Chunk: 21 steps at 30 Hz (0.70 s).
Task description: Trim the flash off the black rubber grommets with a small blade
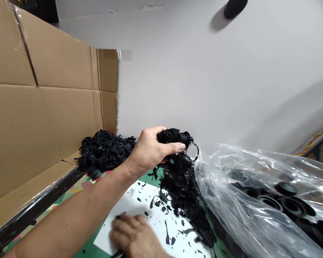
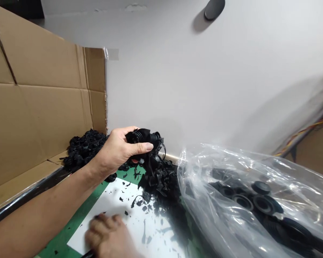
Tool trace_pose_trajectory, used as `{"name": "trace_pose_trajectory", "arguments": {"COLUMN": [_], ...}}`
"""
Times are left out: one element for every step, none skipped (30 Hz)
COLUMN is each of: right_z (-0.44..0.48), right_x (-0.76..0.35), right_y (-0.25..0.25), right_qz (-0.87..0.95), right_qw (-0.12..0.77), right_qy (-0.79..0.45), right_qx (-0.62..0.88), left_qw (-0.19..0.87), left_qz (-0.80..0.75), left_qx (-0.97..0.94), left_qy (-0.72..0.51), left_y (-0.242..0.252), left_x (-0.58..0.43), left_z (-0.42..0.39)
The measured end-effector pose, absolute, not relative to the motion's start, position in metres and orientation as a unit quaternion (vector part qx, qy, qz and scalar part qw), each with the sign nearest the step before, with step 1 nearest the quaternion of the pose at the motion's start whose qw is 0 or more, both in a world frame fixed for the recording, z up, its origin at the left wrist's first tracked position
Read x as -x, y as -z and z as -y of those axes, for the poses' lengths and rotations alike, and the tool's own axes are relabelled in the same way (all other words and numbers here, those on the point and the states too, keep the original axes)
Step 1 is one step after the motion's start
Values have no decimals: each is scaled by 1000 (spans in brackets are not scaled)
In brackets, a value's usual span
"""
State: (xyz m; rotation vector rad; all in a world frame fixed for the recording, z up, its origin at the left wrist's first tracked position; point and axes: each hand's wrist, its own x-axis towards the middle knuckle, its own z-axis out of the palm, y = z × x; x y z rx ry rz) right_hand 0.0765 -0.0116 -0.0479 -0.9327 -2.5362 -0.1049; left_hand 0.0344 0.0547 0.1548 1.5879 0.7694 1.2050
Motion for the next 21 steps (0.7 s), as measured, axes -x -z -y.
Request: {"name": "trace_pose_trajectory", "arguments": {"right_z": [6,0,-6,-11,-16,-19,-21,-22,-22,-22,-22,-21,-21,-21,-21,-22,-22,-21,-20,-18,-16], "right_x": [-96,-118,-142,-163,-182,-196,-206,-212,-214,-214,-212,-211,-209,-209,-210,-211,-212,-214,-214,-214,-213], "right_y": [45,42,37,32,27,22,16,11,7,3,0,-3,-4,-4,-4,-4,-3,-3,-2,-2,-1], "right_qz": [902,883,858,831,811,795,777,763,747,729,709,687,664,644,626,609,595,583,573,566,561], "right_qw": [202,187,168,153,136,123,115,114,116,123,133,147,162,177,191,204,217,229,243,257,271], "right_qy": [36,37,40,46,46,45,41,38,33,26,18,8,-5,-20,-37,-54,-72,-89,-106,-123,-139], "right_qx": [381,430,483,532,567,593,617,635,654,673,693,712,730,744,755,764,771,774,776,774,770], "left_qw": [488,496,505,513,522,530,539,552,570,593,619,647,668,682,684,683,679,670,657,642,628], "left_qz": [-324,-328,-327,-325,-324,-323,-322,-322,-324,-330,-341,-370,-403,-435,-466,-483,-497,-512,-527,-539,-546], "left_qx": [-648,-644,-640,-635,-629,-623,-617,-609,-596,-576,-548,-506,-466,-437,-427,-429,-430,-433,-439,-448,-460], "left_qy": [-487,-481,-479,-478,-477,-476,-474,-470,-464,-457,-448,-435,-417,-394,-366,-342,-328,-317,-314,-311,-310], "left_y": [-153,-152,-151,-150,-150,-149,-148,-146,-143,-138,-131,-121,-109,-95,-80,-64,-49,-34,-21,-11,-3], "left_x": [-31,-27,-24,-21,-18,-15,-13,-11,-9,-7,-5,-3,-1,2,4,7,9,11,13,15,17], "left_z": [-53,-50,-48,-46,-44,-42,-39,-37,-36,-35,-35,-35,-36,-38,-40,-43,-46,-50,-53,-56,-59]}}
